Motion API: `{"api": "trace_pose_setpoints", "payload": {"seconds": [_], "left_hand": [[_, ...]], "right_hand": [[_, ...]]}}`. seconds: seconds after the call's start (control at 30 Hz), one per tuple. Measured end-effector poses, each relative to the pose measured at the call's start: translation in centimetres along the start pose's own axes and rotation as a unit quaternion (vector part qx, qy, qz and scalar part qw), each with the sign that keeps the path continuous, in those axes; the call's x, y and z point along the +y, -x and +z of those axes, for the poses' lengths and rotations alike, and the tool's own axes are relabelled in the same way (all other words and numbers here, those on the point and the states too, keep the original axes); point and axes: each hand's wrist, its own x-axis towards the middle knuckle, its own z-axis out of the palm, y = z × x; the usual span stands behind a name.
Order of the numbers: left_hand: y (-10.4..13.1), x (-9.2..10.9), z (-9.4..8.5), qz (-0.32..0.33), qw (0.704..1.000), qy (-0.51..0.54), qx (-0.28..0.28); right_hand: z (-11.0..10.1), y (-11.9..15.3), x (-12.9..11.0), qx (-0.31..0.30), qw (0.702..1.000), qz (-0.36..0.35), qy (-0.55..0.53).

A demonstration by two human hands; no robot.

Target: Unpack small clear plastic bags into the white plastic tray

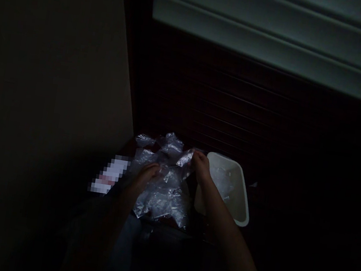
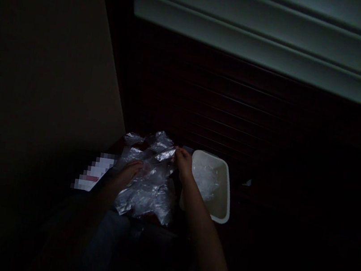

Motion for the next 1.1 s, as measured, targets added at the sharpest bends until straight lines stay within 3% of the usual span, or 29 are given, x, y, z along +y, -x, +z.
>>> {"api": "trace_pose_setpoints", "payload": {"seconds": [0.1,0.27,0.43,0.57,0.77,0.93,1.1], "left_hand": [[0.0,0.4,-0.1,-0.021,0.998,0.062,-0.026],[1.0,1.0,0.6,0.126,0.989,-0.032,-0.074],[2.1,0.6,2.1,0.244,0.943,-0.222,-0.035],[2.2,0.6,2.8,0.273,0.925,-0.265,-0.006],[1.9,1.2,2.8,0.242,0.95,-0.195,0.013],[1.3,1.7,2.5,0.122,0.992,-0.02,0.036],[1.0,2.9,2.0,0.0,0.994,0.112,0.006]], "right_hand": [[0.0,0.1,-0.1,0.01,0.999,-0.008,0.037],[0.0,0.1,0.1,-0.006,0.999,-0.013,0.051],[0.3,0.5,-0.3,-0.029,0.996,0.0,0.081],[0.9,1.1,-1.0,-0.055,0.992,0.008,0.11],[1.0,1.3,-1.1,-0.089,0.99,0.017,0.105],[0.9,1.0,-0.5,-0.101,0.99,0.025,0.091],[0.9,0.9,-0.4,-0.111,0.99,0.029,0.081]]}}
